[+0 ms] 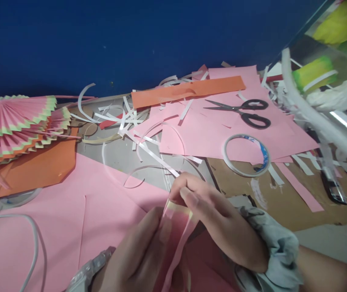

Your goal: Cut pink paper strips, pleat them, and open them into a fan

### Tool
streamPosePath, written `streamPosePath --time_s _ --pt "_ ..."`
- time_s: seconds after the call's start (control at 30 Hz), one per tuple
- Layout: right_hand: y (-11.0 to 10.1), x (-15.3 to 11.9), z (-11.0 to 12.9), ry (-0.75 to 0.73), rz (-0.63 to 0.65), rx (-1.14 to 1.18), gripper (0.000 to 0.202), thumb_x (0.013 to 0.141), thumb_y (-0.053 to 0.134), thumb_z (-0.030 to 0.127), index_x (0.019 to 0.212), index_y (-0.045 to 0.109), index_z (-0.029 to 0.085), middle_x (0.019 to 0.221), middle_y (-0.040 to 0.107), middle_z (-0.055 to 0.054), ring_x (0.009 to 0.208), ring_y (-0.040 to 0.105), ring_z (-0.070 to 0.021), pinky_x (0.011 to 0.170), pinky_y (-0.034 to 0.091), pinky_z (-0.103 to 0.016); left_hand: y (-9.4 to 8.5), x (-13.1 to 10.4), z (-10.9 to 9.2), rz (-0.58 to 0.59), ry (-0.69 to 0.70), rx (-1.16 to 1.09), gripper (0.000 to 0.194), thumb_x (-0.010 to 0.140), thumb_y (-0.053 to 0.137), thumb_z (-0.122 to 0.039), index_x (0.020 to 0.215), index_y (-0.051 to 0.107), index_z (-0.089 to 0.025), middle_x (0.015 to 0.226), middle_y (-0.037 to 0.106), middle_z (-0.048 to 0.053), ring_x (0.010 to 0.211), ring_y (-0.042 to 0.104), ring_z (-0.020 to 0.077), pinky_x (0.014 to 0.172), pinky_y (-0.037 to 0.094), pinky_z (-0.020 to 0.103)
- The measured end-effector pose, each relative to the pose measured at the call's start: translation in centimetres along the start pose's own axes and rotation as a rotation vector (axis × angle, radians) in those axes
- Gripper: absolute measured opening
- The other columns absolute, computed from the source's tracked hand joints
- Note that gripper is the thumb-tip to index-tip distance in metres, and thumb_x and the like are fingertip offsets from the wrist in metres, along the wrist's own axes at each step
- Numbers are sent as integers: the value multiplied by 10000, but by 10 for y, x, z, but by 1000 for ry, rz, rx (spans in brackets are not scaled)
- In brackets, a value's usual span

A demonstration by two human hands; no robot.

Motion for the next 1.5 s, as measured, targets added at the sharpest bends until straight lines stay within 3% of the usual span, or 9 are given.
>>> streamPosePath --time_s 0.1,0.17,0.23,0.33,0.53,0.87,1.1,1.37,1.5 --pt "4 3 -7 70 51 44 188 896 434 318 755 449 196 633 385 52 562 361 -77 507 314 -204 9 1 -7 -14 -35 47 317 759 615 -350 1057 596 -243 845 694 44 786 650 232 649 548 270" --pt "5 3 -10 90 61 65 178 888 457 311 753 440 197 638 378 57 563 351 -72 511 312 -195 22 2 -6 33 -108 29 334 841 496 -375 1140 538 -232 679 678 17 556 635 182 519 536 261" --pt "4 3 -13 95 56 58 182 889 456 319 753 438 199 640 366 59 566 340 -71 520 311 -191 27 2 -6 22 -131 15 351 858 470 -372 1172 508 -219 631 663 4 476 606 157 488 523 250" --pt "3 2 -15 96 55 23 188 887 461 324 750 438 198 638 357 61 568 335 -69 524 306 -188 26 1 -2 -10 -158 -25 367 855 481 -359 1189 481 -206 663 673 16 483 612 158 503 526 255" --pt "8 2 -11 110 107 -27 199 877 472 347 761 437 188 638 379 56 572 343 -77 515 299 -201 40 4 1 91 -238 -90 390 878 426 -400 1182 446 -156 555 640 13 426 599 161 427 494 244" --pt "22 0 -1 0 296 -201 252 932 330 295 710 389 192 665 382 37 617 369 -95 550 302 -232 42 0 1 135 -103 -116 357 874 439 -400 1138 476 -162 571 638 23 461 604 158 452 488 252" --pt "21 1 -1 -32 276 -266 219 936 312 251 733 373 197 695 408 33 655 408 -102 586 323 -241 49 1 -5 240 -105 -46 306 913 365 -359 1137 442 -165 612 639 21 485 581 143 480 476 258" --pt "18 2 -1 -7 201 -317 206 912 333 183 713 382 199 696 433 39 664 419 -106 595 317 -244 53 5 -16 225 -70 30 313 929 309 -353 1019 512 -132 556 598 11 453 557 129 464 457 236" --pt "17 1 -2 7 178 -318 173 886 377 157 720 409 197 689 448 41 655 429 -104 585 319 -236 47 5 -31 151 32 240 304 922 316 -344 883 556 -160 588 589 7 498 548 127 513 458 238"
Point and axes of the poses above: each hand's wrist, its own x-axis towards the middle knuckle, its own y-axis out of the palm, z = x × y, the point moved 10 cm from there along x, towards the middle knuckle
